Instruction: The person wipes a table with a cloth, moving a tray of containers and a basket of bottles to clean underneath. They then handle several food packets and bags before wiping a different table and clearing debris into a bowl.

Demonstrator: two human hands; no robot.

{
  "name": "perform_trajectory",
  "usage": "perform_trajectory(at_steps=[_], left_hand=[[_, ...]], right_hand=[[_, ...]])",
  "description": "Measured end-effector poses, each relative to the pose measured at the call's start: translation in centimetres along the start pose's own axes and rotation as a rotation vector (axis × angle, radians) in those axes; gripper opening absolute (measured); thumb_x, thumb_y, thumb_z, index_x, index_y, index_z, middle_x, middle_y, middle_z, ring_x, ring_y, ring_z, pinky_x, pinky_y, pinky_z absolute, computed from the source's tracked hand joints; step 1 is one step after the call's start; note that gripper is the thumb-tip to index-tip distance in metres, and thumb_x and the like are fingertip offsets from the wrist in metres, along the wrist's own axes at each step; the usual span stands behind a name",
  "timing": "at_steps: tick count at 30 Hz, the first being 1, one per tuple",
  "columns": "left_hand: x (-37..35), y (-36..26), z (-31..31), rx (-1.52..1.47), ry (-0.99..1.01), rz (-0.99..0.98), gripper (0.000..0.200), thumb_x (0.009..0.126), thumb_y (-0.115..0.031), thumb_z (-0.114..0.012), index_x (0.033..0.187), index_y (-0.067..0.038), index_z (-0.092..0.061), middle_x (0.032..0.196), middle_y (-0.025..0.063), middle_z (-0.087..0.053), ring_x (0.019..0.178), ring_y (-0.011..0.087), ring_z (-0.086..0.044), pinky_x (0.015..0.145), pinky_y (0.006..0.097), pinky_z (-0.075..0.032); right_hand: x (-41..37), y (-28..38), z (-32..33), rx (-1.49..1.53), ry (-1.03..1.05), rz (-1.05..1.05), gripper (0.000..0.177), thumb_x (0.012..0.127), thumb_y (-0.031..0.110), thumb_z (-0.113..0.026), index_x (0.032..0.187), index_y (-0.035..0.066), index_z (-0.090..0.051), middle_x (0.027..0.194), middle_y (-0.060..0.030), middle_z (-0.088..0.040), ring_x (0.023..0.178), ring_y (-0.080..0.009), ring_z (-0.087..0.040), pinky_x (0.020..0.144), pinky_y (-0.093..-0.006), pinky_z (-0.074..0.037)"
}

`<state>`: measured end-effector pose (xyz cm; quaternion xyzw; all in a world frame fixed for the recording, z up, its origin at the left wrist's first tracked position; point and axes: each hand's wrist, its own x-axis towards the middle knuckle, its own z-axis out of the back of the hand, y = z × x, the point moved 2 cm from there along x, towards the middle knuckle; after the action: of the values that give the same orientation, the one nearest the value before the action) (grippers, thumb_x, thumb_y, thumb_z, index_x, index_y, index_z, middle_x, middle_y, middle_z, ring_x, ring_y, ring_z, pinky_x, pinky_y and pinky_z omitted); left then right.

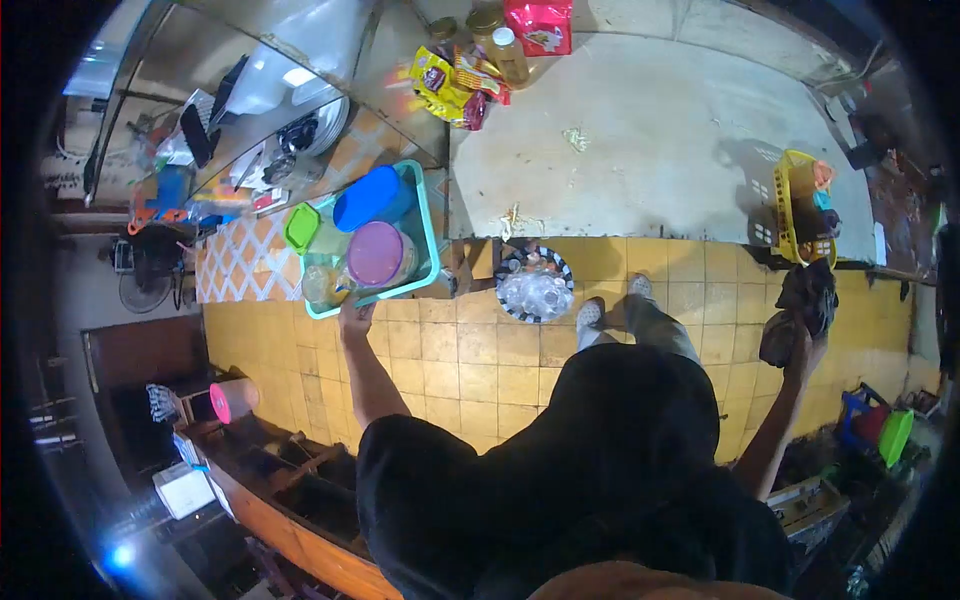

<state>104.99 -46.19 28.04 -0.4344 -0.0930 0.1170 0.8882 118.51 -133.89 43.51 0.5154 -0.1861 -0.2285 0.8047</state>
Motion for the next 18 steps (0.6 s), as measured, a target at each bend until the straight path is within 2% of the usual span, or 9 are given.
perform_trajectory(at_steps=[3, 5, 6, 10, 12, 13, 14, 16, 18], left_hand=[[1.7, 4.0, -0.5, -0.065, -0.005, 0.021, 0.028, 0.088, -0.009, -0.054, 0.116, -0.006, -0.052, 0.109, 0.0111, -0.06, 0.103, 0.0255, -0.059, 0.09, 0.0389, -0.052], [2.4, 6.2, -1.5, -1.126, -0.439, 0.898, 0.027, 0.088, -0.006, -0.053, 0.114, -0.004, -0.052, 0.108, 0.0114, -0.059, 0.099, 0.0242, -0.06, 0.088, 0.0373, -0.053], [2.3, 7.9, -1.7, -1.128, -0.433, 0.901, 0.027, 0.088, -0.006, -0.053, 0.114, -0.004, -0.052, 0.108, 0.0114, -0.059, 0.099, 0.0242, -0.06, 0.088, 0.0373, -0.053], [1.6, 5.4, -2.3, -0.075, -0.417, 0.229, 0.037, 0.086, -0.018, -0.059, 0.118, -0.002, -0.05, 0.11, 0.0143, -0.058, 0.093, 0.0275, -0.06, 0.079, 0.039, -0.056], [2.9, 14.3, -0.9, -0.14, -0.489, 0.451, 0.041, 0.085, -0.022, -0.06, 0.118, 0.0, -0.049, 0.11, 0.016, -0.057, 0.093, 0.0301, -0.059, 0.075, 0.0396, -0.057], [3.3, 12.9, -1.5, -0.14, -0.457, 0.469, 0.041, 0.084, -0.023, -0.06, 0.115, 0.003, -0.05, 0.11, 0.0165, -0.056, 0.093, 0.0317, -0.058, 0.075, 0.0413, -0.057], [2.9, 11.8, -2.2, -0.251, -0.547, 0.285, 0.041, 0.084, -0.023, -0.058, 0.114, 0.003, -0.05, 0.109, 0.0165, -0.057, 0.094, 0.0322, -0.058, 0.076, 0.0423, -0.057], [3.0, 12.5, -1.1, -0.182, -0.228, 0.106, 0.041, 0.087, -0.028, -0.057, 0.119, -0.003, -0.048, 0.107, 0.0149, -0.057, 0.092, 0.0297, -0.059, 0.073, 0.037, -0.056], [2.1, 5.9, -1.1, -0.825, -0.527, 0.662, 0.042, 0.088, -0.033, -0.056, 0.121, -0.007, -0.047, 0.104, 0.0131, -0.057, 0.087, 0.0275, -0.058, 0.07, 0.0341, -0.053]], right_hand=[[-0.8, -2.0, 2.4, -0.115, -0.053, -0.076, 0.044, 0.077, 0.02, -0.071, 0.113, -0.002, -0.059, 0.099, -0.008, -0.064, 0.081, -0.0157, -0.057, 0.071, -0.0319, -0.046], [-1.7, -2.8, 3.4, -0.076, -0.043, -0.066, 0.044, 0.077, 0.02, -0.071, 0.113, -0.002, -0.058, 0.1, -0.0077, -0.064, 0.082, -0.0161, -0.057, 0.072, -0.0319, -0.046], [-2.0, -3.1, 3.6, -0.029, -0.031, -0.057, 0.045, 0.078, 0.02, -0.071, 0.114, -0.002, -0.058, 0.1, -0.0074, -0.064, 0.083, -0.0165, -0.058, 0.072, -0.0319, -0.047], [-2.1, -10.0, 5.6, -0.084, -0.017, -0.185, 0.046, 0.079, 0.023, -0.07, 0.116, -0.002, -0.057, 0.1, -0.0071, -0.063, 0.083, -0.0173, -0.059, 0.072, -0.0303, -0.048], [-3.2, -4.8, 3.7, -0.01, -0.083, -0.167, 0.047, 0.079, 0.024, -0.07, 0.116, -0.002, -0.056, 0.105, -0.008, -0.061, 0.085, -0.0174, -0.06, 0.072, -0.0294, -0.049], [-3.0, -8.0, 4.4, 0.279, -0.085, -0.41, 0.048, 0.077, 0.022, -0.072, 0.115, -0.003, -0.057, 0.104, -0.008, -0.061, 0.086, -0.0175, -0.059, 0.07, -0.0309, -0.05], [-3.2, -7.2, 3.9, 0.277, -0.125, -0.416, 0.053, 0.076, 0.019, -0.073, 0.121, -0.002, -0.054, 0.107, -0.0099, -0.062, 0.086, -0.0187, -0.06, 0.074, -0.0317, -0.049], [-2.9, -7.7, 3.9, 0.299, -0.265, -0.485, 0.05, 0.075, 0.015, -0.074, 0.118, -0.002, -0.055, 0.096, -0.0079, -0.064, 0.08, -0.0179, -0.062, 0.07, -0.031, -0.05], [-2.5, -9.1, 3.7, 0.48, -0.309, -0.492, 0.047, 0.073, 0.015, -0.075, 0.113, 0.0, -0.056, 0.09, -0.007, -0.064, 0.076, -0.0185, -0.063, 0.069, -0.0323, -0.051]])
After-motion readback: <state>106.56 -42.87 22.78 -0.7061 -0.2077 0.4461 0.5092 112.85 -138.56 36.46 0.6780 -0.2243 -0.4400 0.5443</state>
